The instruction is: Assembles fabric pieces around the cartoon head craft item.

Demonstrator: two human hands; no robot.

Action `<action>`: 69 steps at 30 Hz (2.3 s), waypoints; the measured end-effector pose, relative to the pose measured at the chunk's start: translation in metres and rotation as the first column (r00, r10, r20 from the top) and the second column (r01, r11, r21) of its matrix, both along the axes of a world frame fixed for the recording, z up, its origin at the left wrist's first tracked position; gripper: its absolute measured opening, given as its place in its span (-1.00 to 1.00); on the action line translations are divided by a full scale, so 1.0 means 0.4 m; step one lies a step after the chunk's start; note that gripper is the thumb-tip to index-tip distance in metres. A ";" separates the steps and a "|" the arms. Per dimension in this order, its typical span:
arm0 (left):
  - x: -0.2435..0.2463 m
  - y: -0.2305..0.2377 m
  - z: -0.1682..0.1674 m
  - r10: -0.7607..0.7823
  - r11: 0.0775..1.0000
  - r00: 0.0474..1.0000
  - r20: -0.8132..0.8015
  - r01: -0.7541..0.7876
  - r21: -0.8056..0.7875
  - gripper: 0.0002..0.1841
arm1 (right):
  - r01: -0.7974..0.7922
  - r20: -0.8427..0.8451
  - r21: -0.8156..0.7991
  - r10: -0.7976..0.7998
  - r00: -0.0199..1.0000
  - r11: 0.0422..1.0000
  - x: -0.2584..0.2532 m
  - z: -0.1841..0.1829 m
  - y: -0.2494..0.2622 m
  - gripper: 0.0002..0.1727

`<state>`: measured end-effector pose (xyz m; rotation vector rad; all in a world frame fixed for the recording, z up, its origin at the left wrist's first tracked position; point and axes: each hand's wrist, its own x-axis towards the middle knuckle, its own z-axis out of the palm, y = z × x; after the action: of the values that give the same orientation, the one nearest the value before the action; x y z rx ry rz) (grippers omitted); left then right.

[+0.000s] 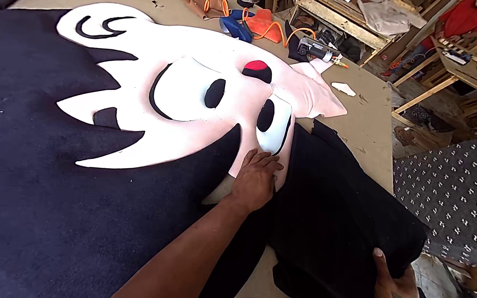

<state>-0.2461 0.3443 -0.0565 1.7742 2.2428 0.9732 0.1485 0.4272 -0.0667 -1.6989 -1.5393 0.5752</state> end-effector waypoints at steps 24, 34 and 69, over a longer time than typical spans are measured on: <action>-0.109 0.059 0.005 0.079 0.997 0.988 -0.135 -0.075 0.031 -0.72 | -0.916 0.725 -0.092 0.657 0.206 0.390 -0.366 0.121 0.050 0.58; -0.081 0.071 0.008 0.133 0.991 0.990 -0.043 -0.133 -0.012 -0.71 | -0.909 0.763 -0.165 0.634 0.129 0.384 -0.446 0.062 0.038 0.69; 0.030 0.190 -0.027 -0.039 0.984 0.953 -0.301 -0.015 -0.176 -0.49 | -0.871 0.574 0.086 0.690 0.441 0.485 -0.558 0.115 0.416 -0.11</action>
<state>-0.2342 0.4202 -0.0671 1.9657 2.3995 0.5051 -0.0748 0.5936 -0.0207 -0.6999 -2.6594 0.2591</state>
